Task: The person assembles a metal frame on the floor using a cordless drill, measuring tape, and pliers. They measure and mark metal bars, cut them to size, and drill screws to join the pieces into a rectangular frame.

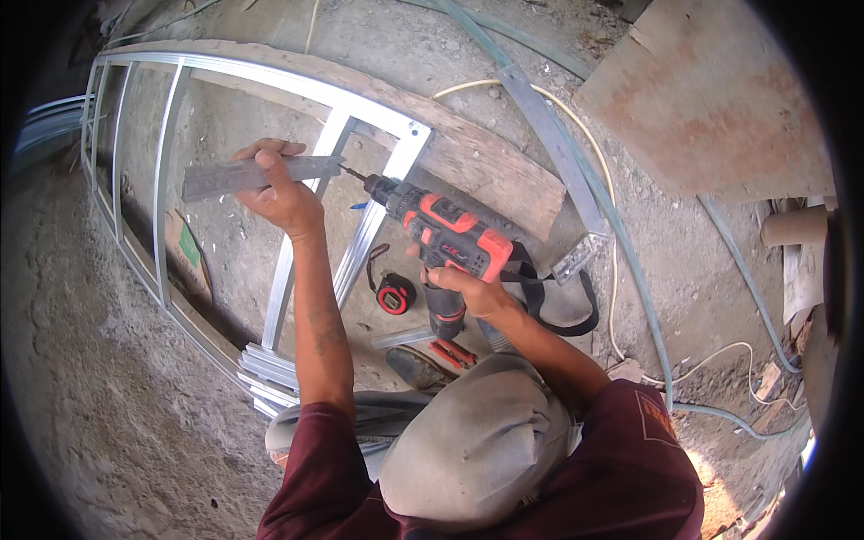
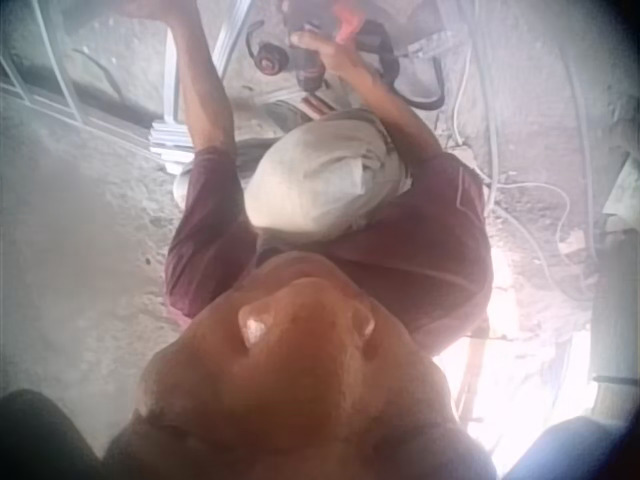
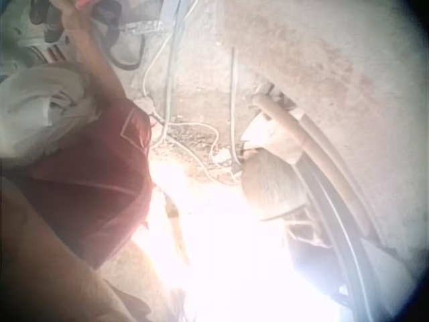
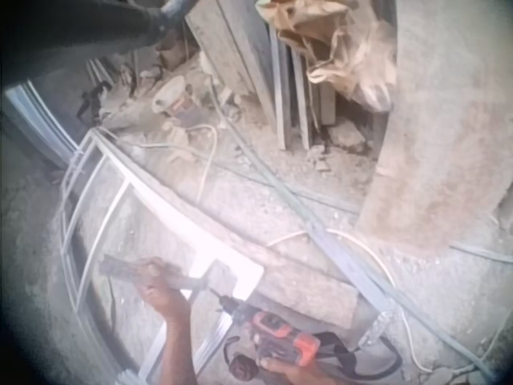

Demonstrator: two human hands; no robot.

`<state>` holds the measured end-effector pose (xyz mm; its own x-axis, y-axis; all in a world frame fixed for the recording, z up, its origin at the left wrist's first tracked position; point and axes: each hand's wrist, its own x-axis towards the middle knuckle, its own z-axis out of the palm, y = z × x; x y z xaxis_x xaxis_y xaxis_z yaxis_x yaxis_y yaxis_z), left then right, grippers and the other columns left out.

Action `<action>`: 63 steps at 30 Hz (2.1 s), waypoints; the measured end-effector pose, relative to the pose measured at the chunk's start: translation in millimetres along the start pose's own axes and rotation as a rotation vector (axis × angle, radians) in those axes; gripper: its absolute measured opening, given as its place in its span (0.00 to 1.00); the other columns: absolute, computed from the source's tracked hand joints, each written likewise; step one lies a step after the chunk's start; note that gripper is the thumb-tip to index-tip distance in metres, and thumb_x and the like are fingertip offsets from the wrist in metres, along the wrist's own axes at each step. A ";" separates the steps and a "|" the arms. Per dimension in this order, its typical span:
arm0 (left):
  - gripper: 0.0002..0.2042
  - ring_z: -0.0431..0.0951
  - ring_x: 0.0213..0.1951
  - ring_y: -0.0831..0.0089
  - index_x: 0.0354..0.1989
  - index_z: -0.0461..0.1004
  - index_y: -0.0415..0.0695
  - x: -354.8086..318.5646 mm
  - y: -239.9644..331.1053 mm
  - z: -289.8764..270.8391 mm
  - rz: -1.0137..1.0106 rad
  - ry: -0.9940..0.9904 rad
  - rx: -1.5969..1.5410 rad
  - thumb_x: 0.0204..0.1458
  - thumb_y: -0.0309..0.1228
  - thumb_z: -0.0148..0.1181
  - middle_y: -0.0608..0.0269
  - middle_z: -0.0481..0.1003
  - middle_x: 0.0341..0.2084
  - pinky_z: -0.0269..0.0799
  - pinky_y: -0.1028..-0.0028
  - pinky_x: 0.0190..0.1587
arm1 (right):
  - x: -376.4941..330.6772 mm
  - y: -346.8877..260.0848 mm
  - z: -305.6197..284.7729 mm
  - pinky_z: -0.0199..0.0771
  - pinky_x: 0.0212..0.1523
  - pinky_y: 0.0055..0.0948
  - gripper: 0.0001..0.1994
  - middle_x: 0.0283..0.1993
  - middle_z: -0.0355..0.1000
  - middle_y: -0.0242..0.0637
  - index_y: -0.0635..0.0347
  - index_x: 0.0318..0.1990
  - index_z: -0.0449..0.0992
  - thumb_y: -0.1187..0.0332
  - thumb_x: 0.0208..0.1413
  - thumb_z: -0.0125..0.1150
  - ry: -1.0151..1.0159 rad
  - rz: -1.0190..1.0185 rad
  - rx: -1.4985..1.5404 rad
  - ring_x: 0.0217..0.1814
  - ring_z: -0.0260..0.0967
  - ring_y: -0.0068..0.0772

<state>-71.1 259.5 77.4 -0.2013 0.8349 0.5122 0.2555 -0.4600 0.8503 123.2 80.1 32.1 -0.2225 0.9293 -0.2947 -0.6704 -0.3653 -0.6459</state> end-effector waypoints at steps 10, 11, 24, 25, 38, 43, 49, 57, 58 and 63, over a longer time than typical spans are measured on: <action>0.22 0.76 0.55 0.58 0.53 0.67 0.34 -22.4 -7.2 -35.9 -0.212 -0.413 0.376 0.61 0.40 0.64 0.43 0.75 0.51 0.68 0.61 0.61 | 0.3 3.9 -2.6 0.76 0.43 0.27 0.27 0.52 0.76 0.42 0.63 0.62 0.69 0.75 0.52 0.61 -0.011 -0.035 -0.044 0.40 0.73 0.23; 0.22 0.76 0.54 0.59 0.53 0.67 0.34 -24.5 -6.4 -37.3 -0.244 -0.419 0.393 0.61 0.39 0.64 0.43 0.75 0.51 0.69 0.62 0.60 | 0.3 5.0 -3.2 0.76 0.43 0.27 0.27 0.52 0.76 0.42 0.62 0.62 0.69 0.76 0.52 0.61 -0.012 -0.041 -0.041 0.40 0.73 0.22; 0.24 0.80 0.45 0.63 0.56 0.73 0.29 -25.4 -13.0 -46.9 -0.239 -0.494 0.530 0.62 0.40 0.64 0.46 0.77 0.44 0.77 0.67 0.48 | 2.1 20.7 -6.1 0.72 0.59 0.37 0.32 0.58 0.72 0.41 0.64 0.66 0.64 0.78 0.51 0.64 -0.043 -0.165 0.017 0.56 0.73 0.32; 0.24 0.80 0.45 0.62 0.55 0.74 0.29 -24.2 -11.9 -46.3 -0.249 -0.496 0.528 0.62 0.40 0.64 0.45 0.77 0.44 0.77 0.66 0.48 | 2.0 20.4 -5.7 0.72 0.60 0.37 0.33 0.59 0.71 0.41 0.64 0.67 0.63 0.79 0.51 0.64 -0.056 -0.162 0.028 0.56 0.73 0.32; 0.25 0.81 0.45 0.62 0.55 0.74 0.28 -24.4 -7.1 -41.1 -0.273 -0.486 0.661 0.62 0.41 0.64 0.43 0.79 0.44 0.76 0.64 0.51 | 5.6 20.3 -2.5 0.72 0.57 0.32 0.30 0.52 0.73 0.36 0.63 0.62 0.69 0.75 0.46 0.62 0.000 -0.260 -0.047 0.50 0.72 0.29; 0.22 0.80 0.43 0.66 0.52 0.76 0.26 -24.6 -1.4 -33.7 -0.225 -0.496 0.648 0.62 0.37 0.64 0.46 0.80 0.40 0.75 0.68 0.49 | 5.0 16.8 -6.3 0.72 0.55 0.31 0.21 0.51 0.73 0.37 0.63 0.52 0.77 0.76 0.46 0.62 0.001 -0.246 -0.188 0.49 0.72 0.30; 0.19 0.78 0.38 0.71 0.50 0.77 0.27 -27.7 -3.5 -33.2 -0.195 -0.466 0.627 0.61 0.35 0.65 0.50 0.80 0.37 0.74 0.71 0.42 | 3.5 19.8 -0.6 0.70 0.59 0.34 0.29 0.56 0.71 0.39 0.62 0.59 0.72 0.76 0.44 0.62 -0.001 -0.276 -0.122 0.53 0.72 0.34; 0.20 0.80 0.44 0.65 0.52 0.74 0.25 -27.1 -4.8 -34.8 -0.220 -0.457 0.644 0.62 0.33 0.64 0.45 0.80 0.42 0.75 0.69 0.48 | 2.5 18.7 4.9 0.66 0.65 0.33 0.34 0.63 0.66 0.42 0.62 0.64 0.68 0.77 0.43 0.64 0.044 -0.229 -0.157 0.62 0.69 0.36; 0.20 0.80 0.43 0.66 0.52 0.74 0.25 -27.6 -4.5 -35.4 -0.224 -0.458 0.634 0.62 0.33 0.64 0.45 0.80 0.41 0.75 0.69 0.47 | 2.2 17.7 6.6 0.66 0.65 0.33 0.34 0.64 0.65 0.42 0.62 0.64 0.67 0.77 0.43 0.64 0.050 -0.224 -0.154 0.63 0.69 0.37; 0.17 0.79 0.39 0.69 0.49 0.77 0.28 -26.4 -5.8 -36.4 -0.228 -0.475 0.643 0.62 0.34 0.64 0.50 0.80 0.38 0.74 0.70 0.43 | 1.8 17.0 10.3 0.74 0.54 0.32 0.32 0.50 0.74 0.37 0.63 0.64 0.65 0.80 0.47 0.62 0.058 -0.235 -0.181 0.53 0.72 0.26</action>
<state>-101.7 229.2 63.4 0.0701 0.9917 0.1077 0.7765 -0.1220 0.6182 104.1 76.1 27.9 -0.0321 0.9868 -0.1589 -0.5606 -0.1494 -0.8145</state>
